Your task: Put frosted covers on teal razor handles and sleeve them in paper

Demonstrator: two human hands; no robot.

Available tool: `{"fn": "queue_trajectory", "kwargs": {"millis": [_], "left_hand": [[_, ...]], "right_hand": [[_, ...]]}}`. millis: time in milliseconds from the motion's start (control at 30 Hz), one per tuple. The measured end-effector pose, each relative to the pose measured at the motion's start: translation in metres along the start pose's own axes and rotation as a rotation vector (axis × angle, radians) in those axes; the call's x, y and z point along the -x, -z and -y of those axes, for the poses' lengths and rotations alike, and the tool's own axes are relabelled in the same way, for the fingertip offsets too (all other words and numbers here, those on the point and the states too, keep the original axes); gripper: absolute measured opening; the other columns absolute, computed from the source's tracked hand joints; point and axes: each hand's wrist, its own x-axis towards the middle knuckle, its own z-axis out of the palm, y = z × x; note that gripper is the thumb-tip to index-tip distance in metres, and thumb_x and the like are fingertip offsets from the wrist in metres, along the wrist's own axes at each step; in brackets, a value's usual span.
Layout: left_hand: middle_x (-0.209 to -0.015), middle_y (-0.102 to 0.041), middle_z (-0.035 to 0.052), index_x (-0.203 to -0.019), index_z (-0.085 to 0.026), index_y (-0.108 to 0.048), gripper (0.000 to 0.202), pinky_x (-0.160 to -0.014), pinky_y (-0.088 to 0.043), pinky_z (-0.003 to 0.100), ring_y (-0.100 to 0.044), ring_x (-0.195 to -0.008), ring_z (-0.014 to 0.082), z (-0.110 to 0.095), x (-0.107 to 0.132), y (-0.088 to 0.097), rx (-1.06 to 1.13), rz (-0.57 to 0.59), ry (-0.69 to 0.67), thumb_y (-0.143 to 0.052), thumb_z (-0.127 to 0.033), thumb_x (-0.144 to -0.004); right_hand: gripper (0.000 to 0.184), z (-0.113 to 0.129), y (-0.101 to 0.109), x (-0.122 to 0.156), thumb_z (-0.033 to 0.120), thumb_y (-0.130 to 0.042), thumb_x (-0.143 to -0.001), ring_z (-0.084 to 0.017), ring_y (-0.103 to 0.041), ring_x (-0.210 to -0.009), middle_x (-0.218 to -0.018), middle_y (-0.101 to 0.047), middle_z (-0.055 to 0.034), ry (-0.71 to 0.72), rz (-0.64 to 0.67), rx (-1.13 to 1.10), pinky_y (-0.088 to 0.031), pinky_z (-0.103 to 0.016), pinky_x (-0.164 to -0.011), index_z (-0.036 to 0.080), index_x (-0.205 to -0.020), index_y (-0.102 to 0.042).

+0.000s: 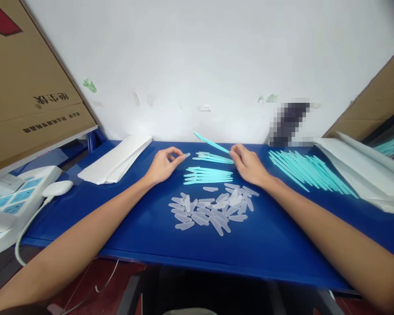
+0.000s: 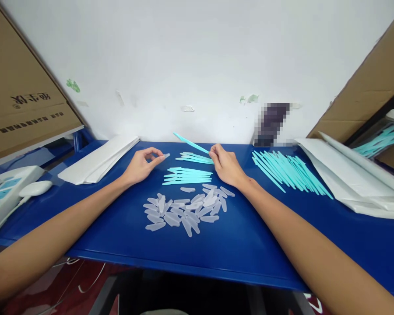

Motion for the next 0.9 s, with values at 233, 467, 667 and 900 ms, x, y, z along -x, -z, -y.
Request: {"fn": "queue_trajectory", "kwargs": {"millis": [233, 467, 667, 900], "left_hand": [[-0.09, -0.078, 0.0082, -0.094, -0.017, -0.071, 0.028, -0.063, -0.053, 0.031, -0.067, -0.056, 0.0155, 0.016, -0.005, 0.001, 0.019, -0.042, 0.133, -0.071, -0.042, -0.084], [-0.093, -0.078, 0.0068, -0.097, -0.019, -0.076, 0.025, -0.076, -0.055, 0.033, -0.07, -0.077, 0.0195, 0.018, -0.005, 0.0, -0.053, -0.026, -0.017, -0.069, -0.04, -0.086], [-0.093, -0.078, 0.0058, -0.096, -0.019, -0.076, 0.022, -0.075, -0.052, 0.033, -0.069, -0.077, 0.0193, 0.02, -0.006, 0.0, -0.064, -0.024, -0.015, -0.068, -0.038, -0.087], [-0.092, -0.078, 0.0051, -0.098, -0.02, -0.076, 0.023, -0.07, -0.049, 0.031, -0.068, -0.079, 0.0194, 0.018, -0.005, 0.0, -0.07, -0.022, -0.027, -0.066, -0.038, -0.089]], "right_hand": [[0.022, 0.005, 0.005, 0.002, 0.041, -0.034, -0.103, -0.017, -0.043, -0.051, -0.057, -0.046, 0.0043, 0.031, 0.038, 0.029, -0.032, -0.031, -0.06, 0.024, -0.1, -0.049], [0.025, 0.009, 0.004, 0.004, 0.038, -0.031, -0.104, -0.021, -0.056, -0.067, -0.082, -0.066, -0.0047, 0.116, 0.116, 0.219, -0.034, -0.032, -0.063, 0.024, -0.105, -0.052], [0.027, 0.006, 0.004, 0.003, 0.038, -0.031, -0.105, -0.023, -0.062, -0.072, -0.088, -0.071, -0.0065, 0.08, 0.065, 0.271, -0.034, -0.032, -0.062, 0.024, -0.108, -0.054], [0.027, 0.007, 0.003, 0.003, 0.038, -0.032, -0.105, -0.023, -0.061, -0.073, -0.091, -0.071, -0.0063, 0.113, 0.08, 0.269, -0.035, -0.033, -0.063, 0.024, -0.107, -0.055]]}}
